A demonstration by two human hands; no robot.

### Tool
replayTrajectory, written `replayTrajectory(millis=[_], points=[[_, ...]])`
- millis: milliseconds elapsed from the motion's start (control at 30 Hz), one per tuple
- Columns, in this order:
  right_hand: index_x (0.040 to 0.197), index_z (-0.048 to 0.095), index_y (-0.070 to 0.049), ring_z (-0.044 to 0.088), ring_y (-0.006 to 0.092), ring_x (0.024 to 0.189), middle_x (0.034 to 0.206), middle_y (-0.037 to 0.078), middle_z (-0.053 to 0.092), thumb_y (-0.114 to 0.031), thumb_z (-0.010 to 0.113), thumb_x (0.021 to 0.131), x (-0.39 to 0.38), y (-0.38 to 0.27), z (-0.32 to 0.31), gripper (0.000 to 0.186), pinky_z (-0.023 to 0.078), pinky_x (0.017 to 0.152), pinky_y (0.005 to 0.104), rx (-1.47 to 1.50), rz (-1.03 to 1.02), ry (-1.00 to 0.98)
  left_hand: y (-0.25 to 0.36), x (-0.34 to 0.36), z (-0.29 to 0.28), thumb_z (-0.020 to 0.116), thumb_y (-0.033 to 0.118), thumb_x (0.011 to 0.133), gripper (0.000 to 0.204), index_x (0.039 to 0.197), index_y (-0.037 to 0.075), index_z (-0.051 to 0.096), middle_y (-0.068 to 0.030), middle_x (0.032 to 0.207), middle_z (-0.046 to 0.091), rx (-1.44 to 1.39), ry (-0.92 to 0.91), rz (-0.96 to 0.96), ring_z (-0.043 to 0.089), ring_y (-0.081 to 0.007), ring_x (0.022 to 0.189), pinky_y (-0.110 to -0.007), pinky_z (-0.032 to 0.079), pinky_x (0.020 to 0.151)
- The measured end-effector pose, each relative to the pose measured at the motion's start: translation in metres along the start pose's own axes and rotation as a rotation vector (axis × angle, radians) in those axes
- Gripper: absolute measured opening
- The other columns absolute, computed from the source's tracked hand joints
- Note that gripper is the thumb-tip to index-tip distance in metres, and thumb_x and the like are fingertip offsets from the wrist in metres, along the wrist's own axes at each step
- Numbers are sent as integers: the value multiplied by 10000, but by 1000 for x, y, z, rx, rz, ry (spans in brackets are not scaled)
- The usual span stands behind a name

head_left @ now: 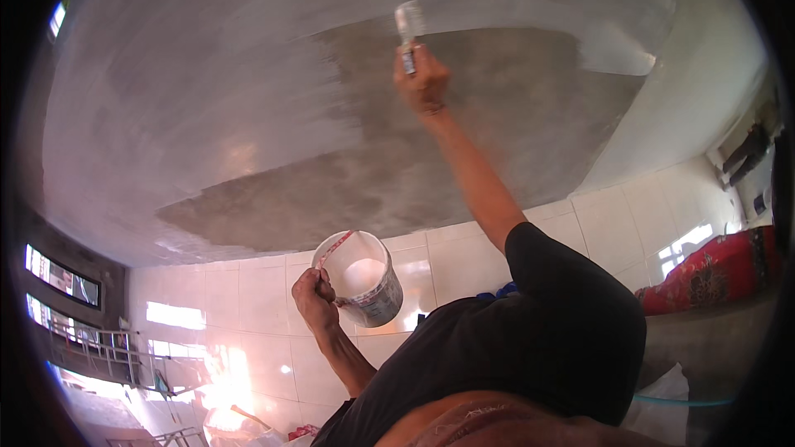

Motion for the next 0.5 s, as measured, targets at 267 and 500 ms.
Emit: replayTrajectory(millis=[267,500], points=[[933,665,-15,676,310,662,829,166,690,-127,706,793,-25,-83,122,184,543,557,367,446,33,-246,9,3,0,524,227,848,268,637,63,508,49,526,380,144,64,15,310,-49,422,-224,210,384],[940,689,-53,659,332,637,736,160,672,-208,712,821,10,56,52,197,516,561,400,234,113,-41,3,4,-3,521,187,867,255,661,37,535,51,510,376,99,119,-10,282,-34,413,-219,186,382]])
Point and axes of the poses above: each hand's wrist, its own x-axis towards the middle knuckle, its own z-axis out of the palm, y = z × x, the point moved 9 cm from there along x, towards the middle knuckle
